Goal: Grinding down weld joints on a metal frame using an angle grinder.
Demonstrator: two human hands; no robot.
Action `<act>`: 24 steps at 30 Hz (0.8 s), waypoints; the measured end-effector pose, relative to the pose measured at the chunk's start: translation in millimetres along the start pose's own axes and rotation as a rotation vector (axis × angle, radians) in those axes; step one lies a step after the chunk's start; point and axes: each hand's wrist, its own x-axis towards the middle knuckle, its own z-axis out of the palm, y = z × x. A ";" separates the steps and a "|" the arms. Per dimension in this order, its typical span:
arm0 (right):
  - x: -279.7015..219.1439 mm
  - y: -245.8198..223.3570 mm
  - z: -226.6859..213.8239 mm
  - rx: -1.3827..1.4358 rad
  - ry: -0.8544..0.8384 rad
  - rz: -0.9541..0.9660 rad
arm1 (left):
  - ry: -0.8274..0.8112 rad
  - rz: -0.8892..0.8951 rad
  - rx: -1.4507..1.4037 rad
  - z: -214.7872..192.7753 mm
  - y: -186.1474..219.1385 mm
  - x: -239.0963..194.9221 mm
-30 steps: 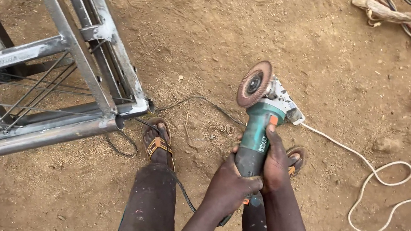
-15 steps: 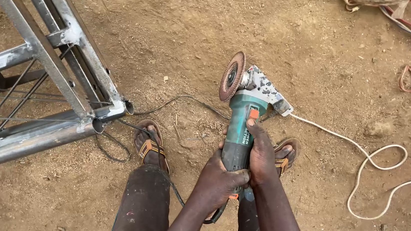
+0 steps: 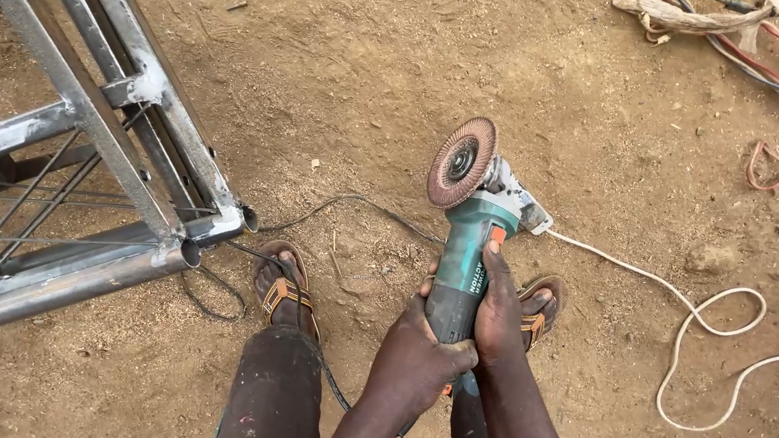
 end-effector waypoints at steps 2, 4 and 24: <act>-0.9 -3.0 7.7 -0.018 0.058 0.029 | 0.004 -0.008 -0.033 -1.7 1.9 -2.3; -1.6 -5.2 14.0 -0.036 0.118 0.061 | 0.007 -0.019 -0.065 -3.4 1.7 -1.8; -18.5 -27.9 47.5 -0.117 0.089 -0.041 | -0.095 0.081 -0.245 -10.0 1.1 2.4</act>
